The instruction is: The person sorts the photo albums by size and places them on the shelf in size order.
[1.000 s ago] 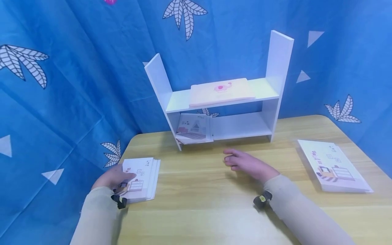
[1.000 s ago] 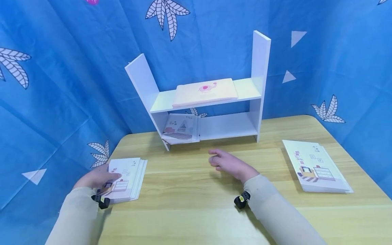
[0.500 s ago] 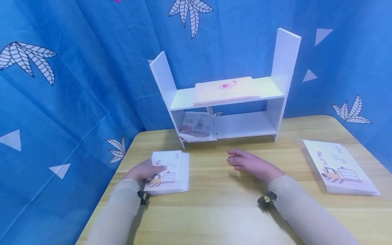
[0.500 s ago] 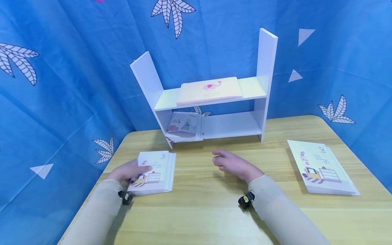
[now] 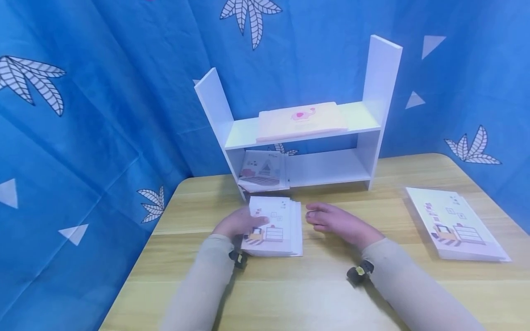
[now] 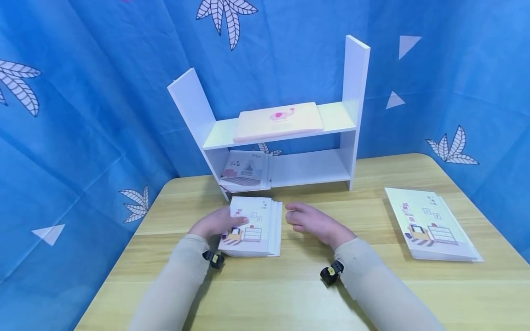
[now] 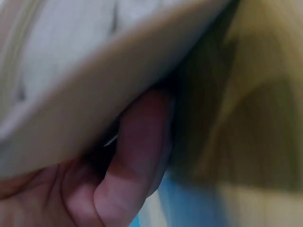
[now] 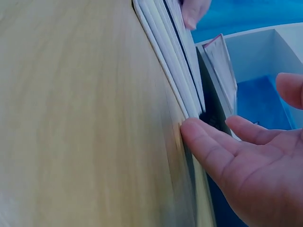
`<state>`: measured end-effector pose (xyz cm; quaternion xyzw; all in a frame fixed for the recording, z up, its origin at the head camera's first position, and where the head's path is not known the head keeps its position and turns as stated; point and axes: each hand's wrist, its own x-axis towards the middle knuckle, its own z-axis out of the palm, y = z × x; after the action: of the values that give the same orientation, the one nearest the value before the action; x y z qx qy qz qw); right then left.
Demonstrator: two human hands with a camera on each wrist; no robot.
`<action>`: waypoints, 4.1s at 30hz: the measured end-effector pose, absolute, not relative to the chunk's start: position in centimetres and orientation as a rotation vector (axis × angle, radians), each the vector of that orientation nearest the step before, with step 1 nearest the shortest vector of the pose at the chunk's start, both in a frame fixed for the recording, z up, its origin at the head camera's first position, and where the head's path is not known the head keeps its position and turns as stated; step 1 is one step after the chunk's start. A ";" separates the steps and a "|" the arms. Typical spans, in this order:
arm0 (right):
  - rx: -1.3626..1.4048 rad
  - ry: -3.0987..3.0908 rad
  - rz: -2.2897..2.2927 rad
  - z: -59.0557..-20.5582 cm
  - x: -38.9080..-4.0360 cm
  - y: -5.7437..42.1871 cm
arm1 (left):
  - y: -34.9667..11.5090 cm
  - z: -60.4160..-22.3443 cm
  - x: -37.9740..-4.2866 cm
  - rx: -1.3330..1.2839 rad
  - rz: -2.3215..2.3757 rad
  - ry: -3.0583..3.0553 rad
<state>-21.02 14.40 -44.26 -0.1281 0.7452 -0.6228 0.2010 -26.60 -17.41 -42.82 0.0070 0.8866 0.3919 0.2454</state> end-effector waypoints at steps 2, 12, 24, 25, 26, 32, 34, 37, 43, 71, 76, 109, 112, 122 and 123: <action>-0.364 2.065 -1.759 -44.3 -21.2 14.3 | -16.6 -42.9 -26.7 0.060 1.048 2.441; -0.278 1.946 -1.874 -44.3 -21.7 15.1 | -14.4 -43.3 -26.6 0.029 1.111 2.431; -0.160 1.680 -2.073 -45.1 -22.5 15.7 | -14.5 -42.8 -25.7 0.072 1.143 2.408; -0.155 1.675 -2.085 -45.2 -22.6 15.7 | -14.6 -42.7 -25.6 0.082 1.150 2.398; -0.151 1.671 -2.098 -45.3 -22.6 15.7 | -14.6 -42.6 -25.6 0.086 1.162 2.386; -0.084 1.650 -2.164 -45.8 -22.6 15.7 | -14.9 -42.7 -25.3 0.119 1.209 2.349; -0.067 1.631 -2.180 -45.8 -22.7 15.6 | -15.1 -42.7 -25.4 0.129 1.214 2.345; -0.051 1.617 -2.189 -45.8 -22.7 15.6 | -15.2 -42.7 -25.5 0.138 1.218 2.339; -0.053 1.621 -2.173 -45.8 -22.8 15.6 | -15.6 -42.9 -25.6 0.150 1.269 2.306; -0.094 1.859 -2.046 -45.1 -22.0 14.7 | -15.0 -40.5 -24.0 0.204 1.529 1.948; -0.142 1.825 -2.078 -45.1 -22.1 14.6 | -15.1 -39.7 -24.0 0.310 1.442 2.051; -0.037 2.035 -2.169 -43.4 -22.4 13.8 | -10.9 -40.4 -24.2 0.105 1.727 2.247; -0.016 2.045 -2.205 -43.3 -22.8 13.8 | -10.7 -40.3 -24.3 0.152 1.743 2.240; 0.076 2.328 -2.125 -42.2 -25.6 13.7 | -8.9 -39.8 -25.3 0.165 1.669 2.397; 0.072 2.358 -2.117 -42.1 -25.8 13.6 | -8.6 -39.7 -25.5 0.160 1.653 2.426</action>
<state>-25.84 13.62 -42.12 0.0227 0.7439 -0.6677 -0.0140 -25.49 -8.60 -39.68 0.0541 0.8210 0.5594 0.1006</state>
